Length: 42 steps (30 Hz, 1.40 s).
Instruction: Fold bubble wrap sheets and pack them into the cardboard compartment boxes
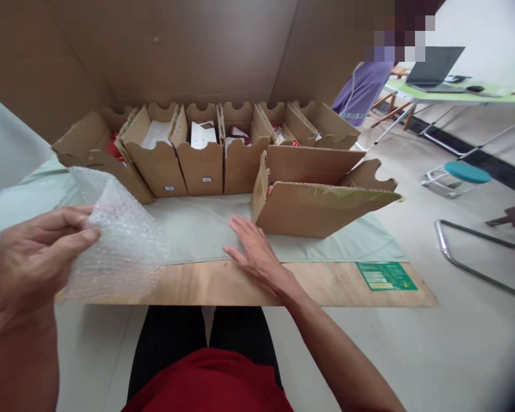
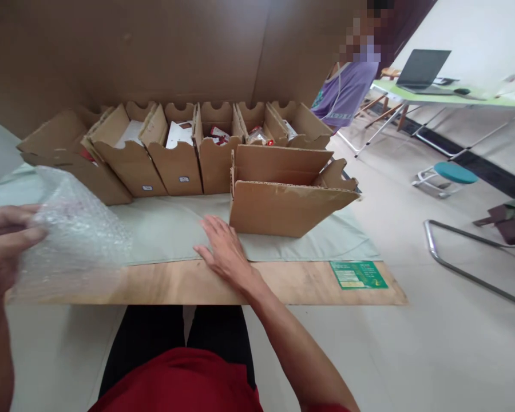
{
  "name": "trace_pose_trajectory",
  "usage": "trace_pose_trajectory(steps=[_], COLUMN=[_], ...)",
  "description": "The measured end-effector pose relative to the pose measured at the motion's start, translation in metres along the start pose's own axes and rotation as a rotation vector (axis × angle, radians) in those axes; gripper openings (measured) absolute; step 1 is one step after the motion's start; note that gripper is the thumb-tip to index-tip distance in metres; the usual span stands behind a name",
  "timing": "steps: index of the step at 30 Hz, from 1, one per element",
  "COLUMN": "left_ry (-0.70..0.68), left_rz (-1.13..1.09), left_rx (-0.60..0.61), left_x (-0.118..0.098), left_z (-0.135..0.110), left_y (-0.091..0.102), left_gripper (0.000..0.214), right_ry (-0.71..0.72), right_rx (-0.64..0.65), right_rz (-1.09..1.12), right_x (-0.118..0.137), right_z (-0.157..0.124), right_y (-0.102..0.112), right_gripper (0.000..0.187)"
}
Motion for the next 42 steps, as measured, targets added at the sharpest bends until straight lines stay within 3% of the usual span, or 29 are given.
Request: trace_pose_trajectory(steps=[3,6,8,10,12,14,18,21,23,26,28,30,33,36,38,42], left_ry=[0.099,0.037,-0.019,-0.055,-0.085,-0.078,0.077,0.162,0.175,0.167,0.246,0.363,0.538,0.781,0.908,0.969], left_rz=[-0.167,-0.155,0.017,0.221,0.331,0.302,-0.138,-0.418,-0.437,-0.300,-0.250,-0.289,-0.454,-0.656,-0.838,-1.104], left_rx=[-0.078,-0.188,-0.154,-0.017,0.165,0.349,0.702,0.840,0.809,0.591,0.462,0.420,0.519,0.743,0.813,0.617], left_x=[-0.008,-0.011,-0.014,-0.019,-0.027,-0.033,-0.036,-0.027,-0.015,0.008,0.023,0.034,0.038,0.033,0.027,0.023], left_z=[-0.004,0.000,0.005,0.009,0.009,0.004,-0.020,-0.044,-0.050,-0.042,-0.035,-0.037,-0.064,-0.109,-0.128,-0.125], left_y=[-0.006,0.006,0.010,0.001,-0.023,-0.059,-0.132,-0.158,-0.157,-0.136,-0.121,-0.112,-0.114,-0.131,-0.142,-0.155], left_gripper=[0.008,0.009,0.009,0.015,0.020,0.023,0.051,0.058,0.052,0.038,0.033,0.033,0.037,0.048,0.052,0.033], right_ry=[-0.025,0.191,0.200,0.078,-0.042,-0.112,-0.308,-0.448,-0.504,-0.599,-0.662,-0.688,-0.667,-0.660,-0.685,-0.709], right_rx=[0.269,0.428,0.406,0.271,0.120,0.048,-0.061,-0.184,-0.258,-0.326,-0.353,-0.380,-0.450,-0.523,-0.535,-0.486], right_rz=[-0.002,0.259,0.474,0.613,0.704,0.853,1.272,1.382,1.387,1.351,1.276,1.193,1.174,1.280,1.350,1.320], right_x=[0.020,0.049,0.056,0.051,0.041,0.036,0.029,0.019,0.012,0.004,0.001,0.000,0.003,0.013,0.021,0.030], right_z=[0.016,-0.002,-0.016,-0.022,-0.022,-0.018,-0.020,-0.034,-0.046,-0.058,-0.060,-0.057,-0.050,-0.051,-0.056,-0.076], right_y=[-0.031,-0.043,-0.039,-0.031,-0.025,-0.025,-0.031,-0.027,-0.020,-0.015,-0.018,-0.022,-0.028,-0.024,-0.018,-0.005], right_gripper=[0.065,0.055,0.043,0.038,0.041,0.050,0.071,0.077,0.076,0.080,0.088,0.091,0.080,0.071,0.075,0.086])
Point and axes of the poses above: each hand's wrist, its own z-axis towards the middle knuckle, its own y-axis out of the back of the hand, x = y × z, the point moved 4 cm from there along z, towards the middle knuckle, and after that the axes turned 6 degrees about y, right-handed, at the moved point
